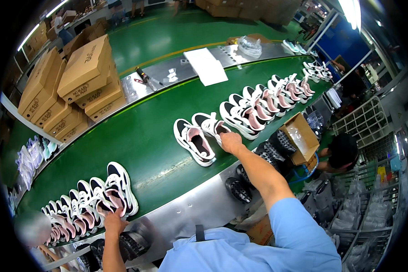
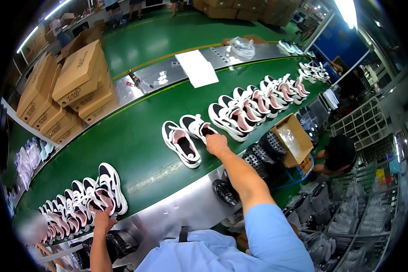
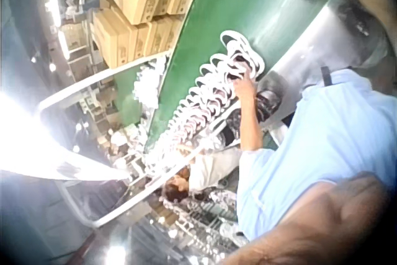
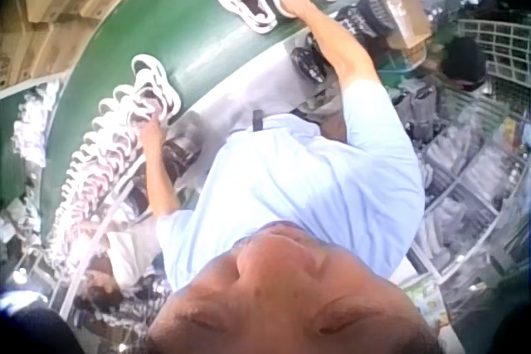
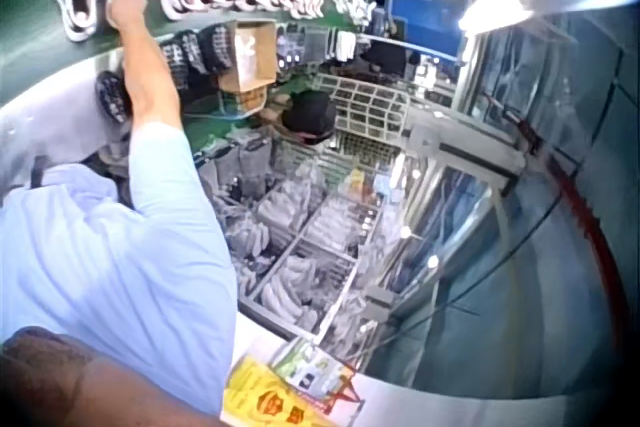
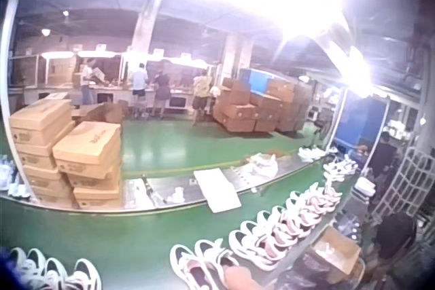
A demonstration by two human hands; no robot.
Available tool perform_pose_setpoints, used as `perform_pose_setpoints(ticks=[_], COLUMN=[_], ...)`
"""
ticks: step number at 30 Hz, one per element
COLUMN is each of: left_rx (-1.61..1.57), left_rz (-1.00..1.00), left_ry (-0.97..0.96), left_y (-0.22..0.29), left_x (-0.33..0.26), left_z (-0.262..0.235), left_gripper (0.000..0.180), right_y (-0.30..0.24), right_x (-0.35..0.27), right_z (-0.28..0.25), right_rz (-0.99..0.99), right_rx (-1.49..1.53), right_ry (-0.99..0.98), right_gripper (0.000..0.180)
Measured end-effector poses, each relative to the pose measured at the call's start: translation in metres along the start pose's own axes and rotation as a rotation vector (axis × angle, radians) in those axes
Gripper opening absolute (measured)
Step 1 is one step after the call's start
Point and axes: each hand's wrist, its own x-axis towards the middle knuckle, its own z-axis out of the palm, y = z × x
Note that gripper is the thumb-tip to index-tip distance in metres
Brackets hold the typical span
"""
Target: The person picks up and places black shoe components into white and black sneakers on a table, then picks up a pair of white sneakers from a bag and places the shoe components inside them.
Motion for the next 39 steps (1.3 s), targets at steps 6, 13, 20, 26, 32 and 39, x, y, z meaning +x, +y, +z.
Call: perform_pose_setpoints(ticks=[6, 13, 20, 26, 32, 39], left_rx=[-0.406, -0.520, -0.611, -0.042, 0.231, 0.020], left_rz=[0.156, 0.417, 0.487, 0.392, 0.303, 0.414], left_ry=[0.336, 0.382, 0.452, 0.194, 0.256, 0.208], left_y=[0.051, 0.147, 0.197, 0.235, 0.279, 0.270], left_x=[-0.040, -0.037, -0.036, -0.051, -0.051, -0.027], left_z=[-0.029, -0.041, -0.040, -0.025, -0.028, -0.008], left_gripper=[0.045, 0.058, 0.087, 0.089, 0.058, 0.028], right_y=[-0.072, -0.145, -0.190, -0.125, 0.163, 0.214], right_x=[0.000, -0.065, -0.241, -0.301, -0.258, -0.205], right_z=[0.004, -0.007, 0.075, 0.000, -0.013, 0.021], right_rz=[-0.194, -0.186, -0.390, -0.085, 0.493, 0.450], right_rx=[0.059, 0.089, 0.204, 0.747, 0.229, 0.114], right_ry=[0.080, 0.005, 0.102, 0.224, 0.582, 0.108], right_gripper=[0.028, 0.027, 0.014, 0.026, 0.046, 0.065])
